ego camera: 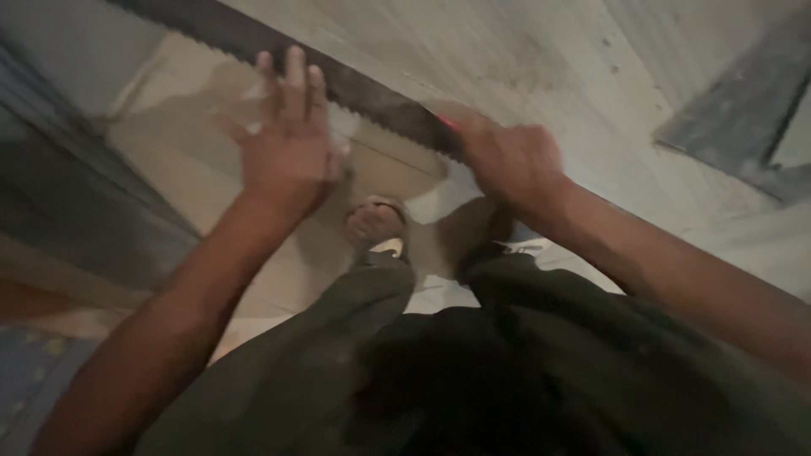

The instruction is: The person uses a long saw blade as a guide and a utility knife to score and cut thin flooring tiles, handling various tile pieces and measuring tools on the floor.

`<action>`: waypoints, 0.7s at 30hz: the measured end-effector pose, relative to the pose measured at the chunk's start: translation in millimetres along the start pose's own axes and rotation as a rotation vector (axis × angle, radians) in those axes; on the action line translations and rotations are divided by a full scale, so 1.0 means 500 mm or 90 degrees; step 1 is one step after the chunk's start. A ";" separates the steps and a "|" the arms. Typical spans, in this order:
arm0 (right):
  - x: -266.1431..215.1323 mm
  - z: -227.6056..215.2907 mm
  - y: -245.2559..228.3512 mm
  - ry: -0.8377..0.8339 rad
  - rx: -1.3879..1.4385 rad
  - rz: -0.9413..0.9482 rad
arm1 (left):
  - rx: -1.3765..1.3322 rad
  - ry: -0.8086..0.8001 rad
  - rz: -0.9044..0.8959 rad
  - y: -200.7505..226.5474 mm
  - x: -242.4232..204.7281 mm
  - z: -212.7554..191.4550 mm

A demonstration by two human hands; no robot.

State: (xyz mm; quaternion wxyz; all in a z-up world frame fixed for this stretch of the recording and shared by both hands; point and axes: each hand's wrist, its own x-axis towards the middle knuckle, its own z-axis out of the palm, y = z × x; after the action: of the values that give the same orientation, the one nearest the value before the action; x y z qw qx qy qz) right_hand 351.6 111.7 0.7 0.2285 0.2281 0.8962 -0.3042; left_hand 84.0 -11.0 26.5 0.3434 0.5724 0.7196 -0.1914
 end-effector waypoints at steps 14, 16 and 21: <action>-0.352 0.100 0.146 -0.063 -0.094 0.222 | 0.034 0.034 0.064 -0.030 -0.007 0.021; -0.353 0.087 0.143 -0.035 -0.066 0.223 | 0.054 0.044 0.075 -0.012 -0.002 -0.004; -0.345 0.011 0.078 0.222 0.286 0.206 | -0.141 -0.100 0.292 0.148 0.005 -0.085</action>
State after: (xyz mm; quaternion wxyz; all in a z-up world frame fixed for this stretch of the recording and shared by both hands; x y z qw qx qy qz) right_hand 510.8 89.5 74.2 0.0611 0.4606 0.7844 -0.4108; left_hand 143.0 39.2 62.6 0.4931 0.6628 0.5588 -0.0727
